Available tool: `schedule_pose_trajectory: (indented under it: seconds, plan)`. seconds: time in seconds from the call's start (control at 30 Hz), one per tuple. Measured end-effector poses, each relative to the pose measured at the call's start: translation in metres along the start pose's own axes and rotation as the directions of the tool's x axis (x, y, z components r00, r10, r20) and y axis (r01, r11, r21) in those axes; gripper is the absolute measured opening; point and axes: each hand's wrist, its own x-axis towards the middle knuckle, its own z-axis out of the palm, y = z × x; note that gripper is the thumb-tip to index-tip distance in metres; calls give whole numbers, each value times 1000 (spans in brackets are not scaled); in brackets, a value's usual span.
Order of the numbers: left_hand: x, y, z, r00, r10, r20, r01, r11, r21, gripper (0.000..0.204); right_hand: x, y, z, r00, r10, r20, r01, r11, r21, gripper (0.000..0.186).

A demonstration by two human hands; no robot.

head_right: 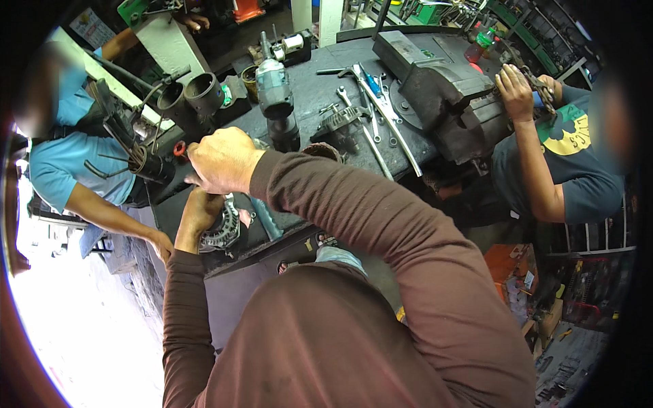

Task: The person is repairing an alternator on a workbench. They use a screwdriver to remove screws, disassemble the alternator, and then reassemble it. The person also uses a socket wrench to tighten bolts and places the alternator on a testing machine.

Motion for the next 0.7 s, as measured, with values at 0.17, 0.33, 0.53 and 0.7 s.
schedule_pose_trajectory:
  seconds: [0.17, 0.33, 0.53, 0.7]
  plan:
    - [0, 13, 7, 989, -66, -133, 64, 998, -15, 26, -11, 13, 34, 877, -178, -447, 105, 978, -182, 53]
    - [-3, 13, 1, 996, -77, -43, 79, 995, 62, 31, 3, 8, 4, 998, 48, -45, -51, 996, -71, 61]
    - [-1, 15, -1, 996, -64, -58, 69, 995, 78, 27, 4, 23, 32, 927, -195, -321, 174, 980, -94, 44]
    - [-2, 19, 7, 988, -8, -156, 26, 993, 116, 23, 0, 11, 5, 995, 53, -87, -61, 993, -101, 41]
